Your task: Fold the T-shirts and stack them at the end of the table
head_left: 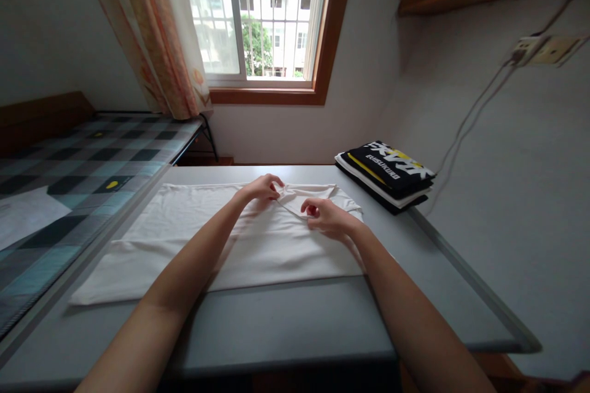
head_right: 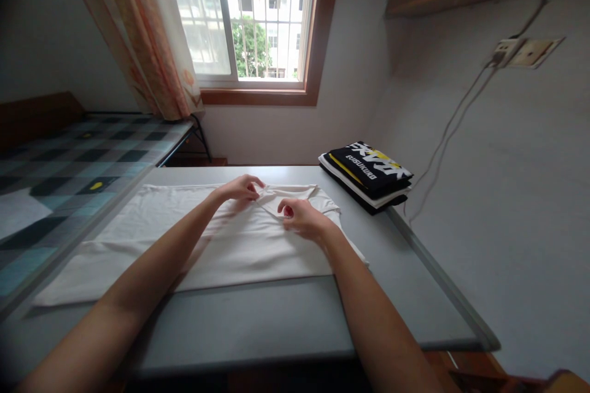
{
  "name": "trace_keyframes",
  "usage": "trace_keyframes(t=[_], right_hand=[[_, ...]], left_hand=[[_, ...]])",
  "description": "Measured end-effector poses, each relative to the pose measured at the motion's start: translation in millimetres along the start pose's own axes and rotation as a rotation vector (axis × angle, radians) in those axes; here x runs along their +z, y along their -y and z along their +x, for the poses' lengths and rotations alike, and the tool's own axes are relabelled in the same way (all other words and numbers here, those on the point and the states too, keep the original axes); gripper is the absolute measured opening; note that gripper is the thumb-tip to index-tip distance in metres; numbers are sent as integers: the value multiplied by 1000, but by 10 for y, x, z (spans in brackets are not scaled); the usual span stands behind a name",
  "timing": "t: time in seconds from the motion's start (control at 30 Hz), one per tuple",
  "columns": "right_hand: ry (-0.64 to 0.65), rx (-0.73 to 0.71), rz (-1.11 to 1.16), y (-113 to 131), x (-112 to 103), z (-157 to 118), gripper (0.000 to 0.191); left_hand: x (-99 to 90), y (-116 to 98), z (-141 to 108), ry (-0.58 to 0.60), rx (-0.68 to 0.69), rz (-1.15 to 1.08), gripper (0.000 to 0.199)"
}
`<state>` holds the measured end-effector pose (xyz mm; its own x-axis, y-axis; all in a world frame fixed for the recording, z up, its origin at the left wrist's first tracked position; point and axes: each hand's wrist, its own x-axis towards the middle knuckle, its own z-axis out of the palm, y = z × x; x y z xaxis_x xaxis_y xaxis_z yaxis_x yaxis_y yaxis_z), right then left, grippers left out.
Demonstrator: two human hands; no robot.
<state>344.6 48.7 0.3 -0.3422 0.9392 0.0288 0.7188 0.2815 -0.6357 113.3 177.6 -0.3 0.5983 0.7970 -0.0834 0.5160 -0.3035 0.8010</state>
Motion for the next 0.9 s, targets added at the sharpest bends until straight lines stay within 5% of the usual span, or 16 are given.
trace_keyframes(t=[0.27,0.53,0.77,0.9], right_hand=[[-27,-73,76,-124,-108,49,13],[-182,-135,152,-110,-112,76,16],[-365,-100,265,-134,-148,117,19],[-397,-77,314,-151,-136,119,19]], left_hand=[[-6,-174,-69,64,-205,-22,42],[42,-196,-83,131,-52,235,73],[106,-232,-51,-44,182,314,16],[106,-263,-59,-55,250,287,11]])
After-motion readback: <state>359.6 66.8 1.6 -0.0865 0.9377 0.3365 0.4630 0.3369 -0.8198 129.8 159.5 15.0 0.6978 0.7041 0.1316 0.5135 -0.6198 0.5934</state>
